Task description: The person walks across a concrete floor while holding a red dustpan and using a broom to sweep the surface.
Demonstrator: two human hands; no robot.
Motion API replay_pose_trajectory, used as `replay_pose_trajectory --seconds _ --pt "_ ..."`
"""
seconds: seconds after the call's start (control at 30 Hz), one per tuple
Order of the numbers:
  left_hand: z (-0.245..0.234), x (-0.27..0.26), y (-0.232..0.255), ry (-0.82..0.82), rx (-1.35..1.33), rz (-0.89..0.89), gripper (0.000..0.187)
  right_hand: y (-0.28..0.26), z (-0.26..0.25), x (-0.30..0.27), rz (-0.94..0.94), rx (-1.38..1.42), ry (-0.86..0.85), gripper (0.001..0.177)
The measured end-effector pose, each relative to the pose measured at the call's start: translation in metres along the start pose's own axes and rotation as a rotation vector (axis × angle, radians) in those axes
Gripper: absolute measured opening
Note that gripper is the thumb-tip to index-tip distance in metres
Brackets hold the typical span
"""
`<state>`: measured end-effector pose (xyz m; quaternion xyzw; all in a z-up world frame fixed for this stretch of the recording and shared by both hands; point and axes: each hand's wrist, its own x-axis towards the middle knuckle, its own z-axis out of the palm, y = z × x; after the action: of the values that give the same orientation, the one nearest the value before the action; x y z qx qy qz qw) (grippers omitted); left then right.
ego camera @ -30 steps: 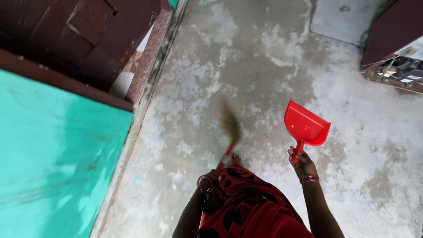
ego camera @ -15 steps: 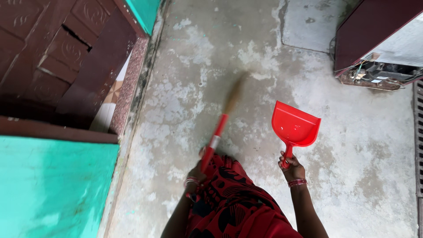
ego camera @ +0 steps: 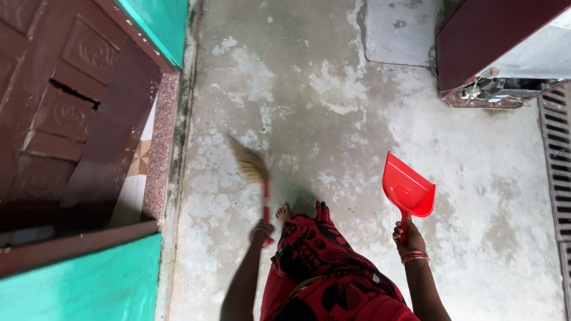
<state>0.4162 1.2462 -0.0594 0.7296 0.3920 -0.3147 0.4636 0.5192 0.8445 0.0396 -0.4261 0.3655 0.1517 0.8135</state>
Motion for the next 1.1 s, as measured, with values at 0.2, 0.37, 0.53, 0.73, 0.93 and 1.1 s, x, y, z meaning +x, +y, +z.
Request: replay_pose_trajectory --seconds 0.2,0.37,0.53,0.73,0.93,1.1 --pt "0.015 0.02 0.059 -0.183 0.456 0.281 0.067 0.012 0.043 0.008 0.011 -0.008 0.023 0.027" --pt "-0.003 0.034 0.08 -0.288 0.49 0.417 0.073 0.017 0.078 0.024 -0.037 -0.025 0.003 0.026" --pt "-0.041 0.048 0.068 -0.194 0.305 0.435 0.071 0.02 0.097 0.037 -0.095 -0.032 -0.072 0.027" --pt "-0.092 0.068 0.056 0.066 -0.148 0.125 0.061 0.011 0.121 0.068 -0.081 0.025 -0.04 0.03" --pt "-0.148 0.104 0.081 0.219 -0.461 -0.09 0.053 -0.023 0.161 0.13 -0.053 0.079 -0.11 0.031" --pt "-0.162 0.137 0.14 0.086 -0.249 -0.269 0.031 -0.064 0.196 0.187 -0.04 0.047 -0.162 0.034"
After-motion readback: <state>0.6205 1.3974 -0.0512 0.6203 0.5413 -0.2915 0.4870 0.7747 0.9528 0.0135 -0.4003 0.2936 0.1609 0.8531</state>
